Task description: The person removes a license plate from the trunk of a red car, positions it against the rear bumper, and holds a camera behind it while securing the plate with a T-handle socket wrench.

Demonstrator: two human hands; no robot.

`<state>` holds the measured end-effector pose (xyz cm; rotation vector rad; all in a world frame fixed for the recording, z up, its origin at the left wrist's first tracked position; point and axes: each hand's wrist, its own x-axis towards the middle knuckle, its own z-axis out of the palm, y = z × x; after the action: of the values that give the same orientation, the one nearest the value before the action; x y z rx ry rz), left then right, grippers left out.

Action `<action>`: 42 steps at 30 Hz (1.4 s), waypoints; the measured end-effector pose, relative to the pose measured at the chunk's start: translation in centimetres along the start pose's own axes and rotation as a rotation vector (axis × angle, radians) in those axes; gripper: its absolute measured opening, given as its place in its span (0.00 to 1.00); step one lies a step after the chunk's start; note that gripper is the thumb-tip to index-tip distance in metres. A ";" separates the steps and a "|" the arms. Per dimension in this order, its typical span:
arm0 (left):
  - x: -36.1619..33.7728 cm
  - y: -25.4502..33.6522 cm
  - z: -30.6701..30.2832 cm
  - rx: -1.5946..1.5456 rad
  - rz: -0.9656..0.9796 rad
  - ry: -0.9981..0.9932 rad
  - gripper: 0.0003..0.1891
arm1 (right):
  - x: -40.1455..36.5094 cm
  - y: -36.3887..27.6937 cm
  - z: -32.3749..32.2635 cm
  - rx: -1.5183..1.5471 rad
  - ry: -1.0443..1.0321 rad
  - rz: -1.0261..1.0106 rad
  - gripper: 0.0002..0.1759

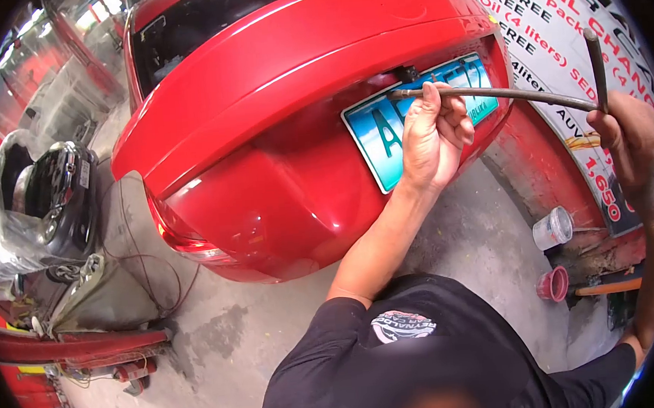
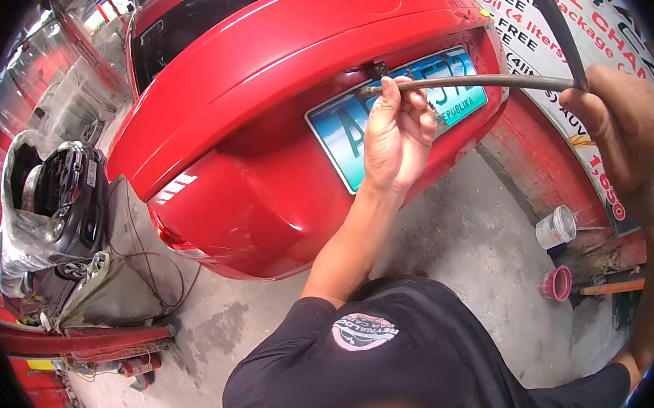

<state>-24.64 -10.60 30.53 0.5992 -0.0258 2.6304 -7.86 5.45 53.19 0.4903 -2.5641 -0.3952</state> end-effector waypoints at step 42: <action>0.4 -0.7 0.5 0.042 0.012 0.027 0.18 | 7.4 0.2 0.7 -0.357 0.090 -0.915 0.16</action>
<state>-24.46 -9.81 31.09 0.5798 0.0346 2.6561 -14.30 2.76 55.71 1.4755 -1.9684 -1.0752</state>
